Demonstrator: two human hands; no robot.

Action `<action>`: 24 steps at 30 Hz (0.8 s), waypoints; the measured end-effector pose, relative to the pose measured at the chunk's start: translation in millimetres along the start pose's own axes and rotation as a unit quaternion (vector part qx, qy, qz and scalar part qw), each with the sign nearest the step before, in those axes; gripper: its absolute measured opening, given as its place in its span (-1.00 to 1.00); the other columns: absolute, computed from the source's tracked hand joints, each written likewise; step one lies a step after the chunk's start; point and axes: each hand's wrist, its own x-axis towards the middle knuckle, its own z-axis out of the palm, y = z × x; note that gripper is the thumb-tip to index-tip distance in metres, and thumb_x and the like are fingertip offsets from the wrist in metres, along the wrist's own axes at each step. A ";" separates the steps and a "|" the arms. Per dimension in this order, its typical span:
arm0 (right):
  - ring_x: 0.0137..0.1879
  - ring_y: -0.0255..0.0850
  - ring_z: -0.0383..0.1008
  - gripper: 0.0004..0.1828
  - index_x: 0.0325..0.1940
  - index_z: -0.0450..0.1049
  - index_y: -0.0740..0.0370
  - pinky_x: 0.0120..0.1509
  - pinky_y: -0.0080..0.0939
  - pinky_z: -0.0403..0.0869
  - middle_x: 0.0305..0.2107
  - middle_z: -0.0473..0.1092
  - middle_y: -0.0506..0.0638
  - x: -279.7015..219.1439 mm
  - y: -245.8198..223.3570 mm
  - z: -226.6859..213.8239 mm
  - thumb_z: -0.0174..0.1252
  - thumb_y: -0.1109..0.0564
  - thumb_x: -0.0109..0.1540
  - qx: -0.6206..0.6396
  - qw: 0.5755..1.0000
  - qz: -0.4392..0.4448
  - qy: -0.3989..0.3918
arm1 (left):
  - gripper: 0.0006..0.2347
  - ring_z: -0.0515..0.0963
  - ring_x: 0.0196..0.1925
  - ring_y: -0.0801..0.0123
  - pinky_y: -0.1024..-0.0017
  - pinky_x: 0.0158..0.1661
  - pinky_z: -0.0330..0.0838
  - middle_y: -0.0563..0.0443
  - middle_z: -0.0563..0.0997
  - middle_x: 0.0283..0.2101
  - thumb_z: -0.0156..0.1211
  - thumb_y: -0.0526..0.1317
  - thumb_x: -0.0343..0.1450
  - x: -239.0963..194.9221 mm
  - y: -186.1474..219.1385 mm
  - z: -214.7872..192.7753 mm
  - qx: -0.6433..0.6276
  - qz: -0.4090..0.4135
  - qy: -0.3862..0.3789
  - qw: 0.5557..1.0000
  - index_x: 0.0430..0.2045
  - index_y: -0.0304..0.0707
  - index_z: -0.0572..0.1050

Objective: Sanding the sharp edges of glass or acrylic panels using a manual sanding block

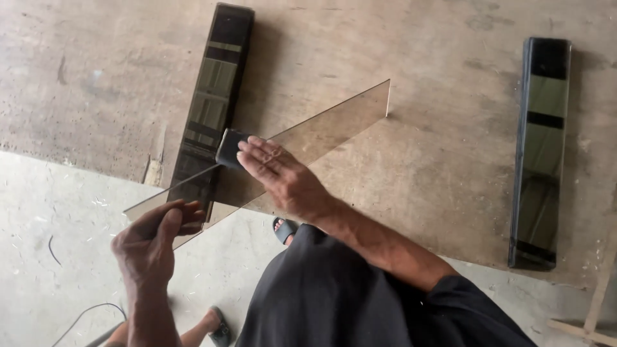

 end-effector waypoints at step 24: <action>0.36 0.04 0.29 -0.30 0.42 0.24 0.26 0.32 -0.18 0.37 0.36 0.22 0.25 -60.0 136.7 -72.2 -0.13 0.62 0.22 -0.094 0.974 0.196 -0.069 | -0.86 0.73 -0.31 0.04 0.31 -0.30 0.71 -0.36 0.67 -0.26 0.11 -0.41 0.54 6.5 -28.6 -10.4 0.022 -0.013 -0.015 1.000 -0.20 -0.65 0.56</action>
